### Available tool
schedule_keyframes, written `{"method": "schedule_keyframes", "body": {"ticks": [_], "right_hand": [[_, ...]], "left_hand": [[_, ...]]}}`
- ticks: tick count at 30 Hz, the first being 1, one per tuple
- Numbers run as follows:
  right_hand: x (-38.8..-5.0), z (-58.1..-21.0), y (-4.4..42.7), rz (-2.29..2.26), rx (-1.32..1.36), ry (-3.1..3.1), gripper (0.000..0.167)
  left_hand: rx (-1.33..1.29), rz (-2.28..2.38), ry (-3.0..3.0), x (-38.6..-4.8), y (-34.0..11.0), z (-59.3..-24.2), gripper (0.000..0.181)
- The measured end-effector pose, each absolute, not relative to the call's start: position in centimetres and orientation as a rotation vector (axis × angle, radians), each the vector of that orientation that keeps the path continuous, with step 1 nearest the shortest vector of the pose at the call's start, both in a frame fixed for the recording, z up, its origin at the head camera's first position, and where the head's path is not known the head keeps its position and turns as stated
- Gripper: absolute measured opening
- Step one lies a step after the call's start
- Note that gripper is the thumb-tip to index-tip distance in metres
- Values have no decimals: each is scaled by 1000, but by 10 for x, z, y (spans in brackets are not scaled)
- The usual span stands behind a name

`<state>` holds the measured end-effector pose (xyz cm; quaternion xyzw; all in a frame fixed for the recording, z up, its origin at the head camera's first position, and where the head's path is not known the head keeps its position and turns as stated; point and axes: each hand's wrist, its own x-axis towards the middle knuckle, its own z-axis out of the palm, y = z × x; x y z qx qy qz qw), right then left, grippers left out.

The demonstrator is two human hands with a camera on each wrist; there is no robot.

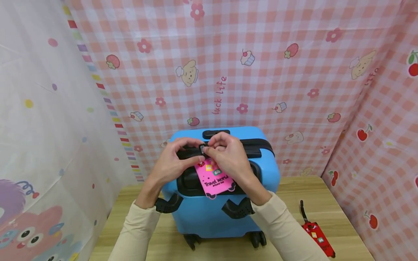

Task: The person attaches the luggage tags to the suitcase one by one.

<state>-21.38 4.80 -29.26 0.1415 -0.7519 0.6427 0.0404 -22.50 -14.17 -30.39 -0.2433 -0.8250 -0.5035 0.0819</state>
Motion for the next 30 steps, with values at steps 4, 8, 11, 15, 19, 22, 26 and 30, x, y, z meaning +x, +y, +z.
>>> {"method": "schedule_keyframes", "body": {"ticks": [4, 8, 11, 15, 19, 22, 26, 30], "right_hand": [[-213, -293, 48, 1965, 434, -2309, 14], [-213, -293, 48, 1976, 431, -2304, 13], [-213, -293, 48, 1969, 432, -2297, 14], [-213, -294, 47, 1929, 432, -2302, 14], [-214, -295, 47, 1889, 445, -2311, 12], [-214, -296, 47, 1877, 461, -2321, 11], [-214, -295, 49, 1887, 477, -2339, 14], [-214, -294, 52, 1891, 504, -2371, 17]], "left_hand": [[-723, -1499, -2467, -225, -142, -304, 32], [-717, -1493, -2465, -224, -141, -304, 32], [-707, -1497, -2453, -224, -140, -304, 31], [-701, -1518, -2417, -225, -140, -306, 28], [-715, -1540, -2374, -226, -139, -307, 26], [-719, -1547, -2358, -226, -139, -307, 25], [-706, -1553, -2357, -226, -138, -306, 24], [-685, -1553, -2371, -226, -137, -305, 24]]}}
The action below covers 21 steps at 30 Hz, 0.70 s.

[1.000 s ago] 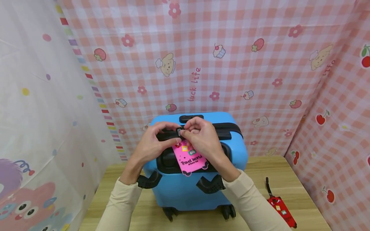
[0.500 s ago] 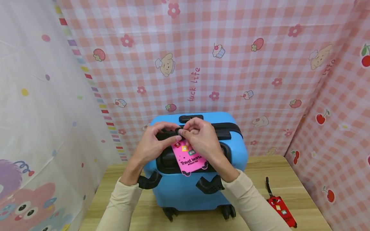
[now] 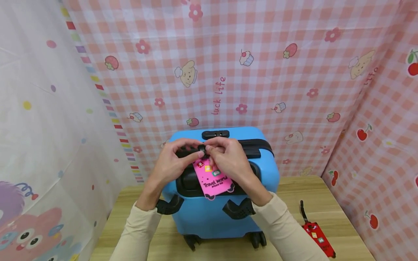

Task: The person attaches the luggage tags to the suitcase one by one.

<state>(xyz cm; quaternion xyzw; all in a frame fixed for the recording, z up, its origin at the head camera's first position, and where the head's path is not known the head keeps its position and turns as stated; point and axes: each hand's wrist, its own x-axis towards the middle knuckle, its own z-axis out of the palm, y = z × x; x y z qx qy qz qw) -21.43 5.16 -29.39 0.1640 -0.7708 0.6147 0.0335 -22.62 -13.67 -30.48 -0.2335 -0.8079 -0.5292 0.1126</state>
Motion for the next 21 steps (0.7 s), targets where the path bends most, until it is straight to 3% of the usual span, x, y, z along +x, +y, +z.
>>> {"method": "schedule_keyframes", "body": {"ticks": [21], "right_hand": [[-206, -290, 45, 2059, 391, -2354, 28]], "left_hand": [[-637, -1549, -2429, -229, -135, -301, 21]]}}
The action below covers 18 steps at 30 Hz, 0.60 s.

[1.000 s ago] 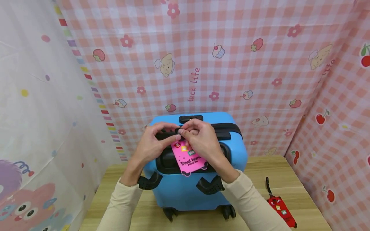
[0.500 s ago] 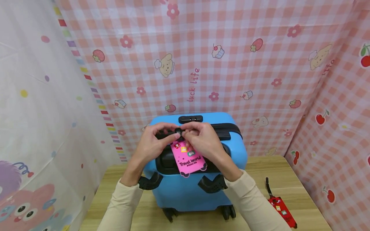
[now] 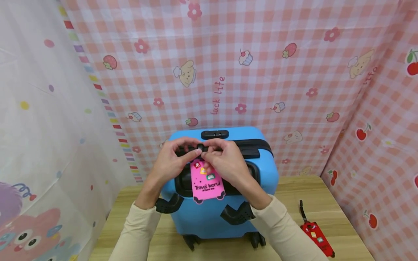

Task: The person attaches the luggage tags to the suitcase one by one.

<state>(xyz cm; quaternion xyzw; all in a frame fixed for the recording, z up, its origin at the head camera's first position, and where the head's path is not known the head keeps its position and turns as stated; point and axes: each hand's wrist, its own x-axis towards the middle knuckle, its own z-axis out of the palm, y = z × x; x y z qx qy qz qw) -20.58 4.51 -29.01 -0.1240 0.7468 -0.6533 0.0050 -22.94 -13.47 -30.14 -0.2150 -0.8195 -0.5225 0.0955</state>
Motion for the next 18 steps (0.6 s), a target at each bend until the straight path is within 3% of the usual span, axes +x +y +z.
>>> {"method": "schedule_keyframes", "body": {"ticks": [18], "right_hand": [[-207, -291, 45, -2055, -371, 2311, 25]], "left_hand": [[-600, -1621, -2436, -230, -136, -301, 18]]}}
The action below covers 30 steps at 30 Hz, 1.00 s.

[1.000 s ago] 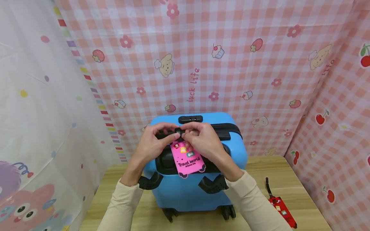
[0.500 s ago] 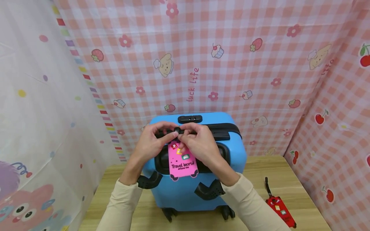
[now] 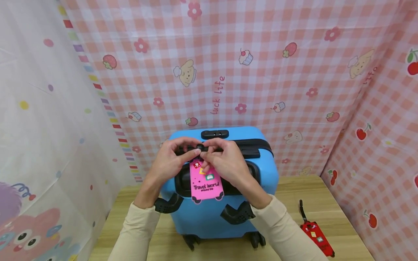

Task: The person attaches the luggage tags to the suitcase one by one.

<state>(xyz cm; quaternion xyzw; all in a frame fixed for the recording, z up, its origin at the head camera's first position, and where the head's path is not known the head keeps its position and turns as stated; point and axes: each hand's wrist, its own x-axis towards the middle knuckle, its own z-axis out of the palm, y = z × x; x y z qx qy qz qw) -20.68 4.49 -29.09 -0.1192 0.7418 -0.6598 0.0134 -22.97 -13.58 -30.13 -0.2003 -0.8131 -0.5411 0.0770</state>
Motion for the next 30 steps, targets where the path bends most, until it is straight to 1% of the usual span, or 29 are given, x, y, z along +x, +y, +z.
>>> {"method": "schedule_keyframes", "body": {"ticks": [6, 14, 21, 30], "right_hand": [[-207, -291, 46, -2079, -363, 2286, 23], [-208, -291, 46, -2091, -389, 2251, 23], [-208, -292, 45, -2125, -360, 2267, 21], [-206, -292, 43, -2175, -355, 2267, 19]], "left_hand": [[-596, -1598, -2438, -230, -133, -300, 16], [-619, -1612, -2429, -229, -134, -299, 18], [-641, -1607, -2439, -228, -135, -299, 20], [-655, -1607, -2402, -228, -134, -300, 17]]}}
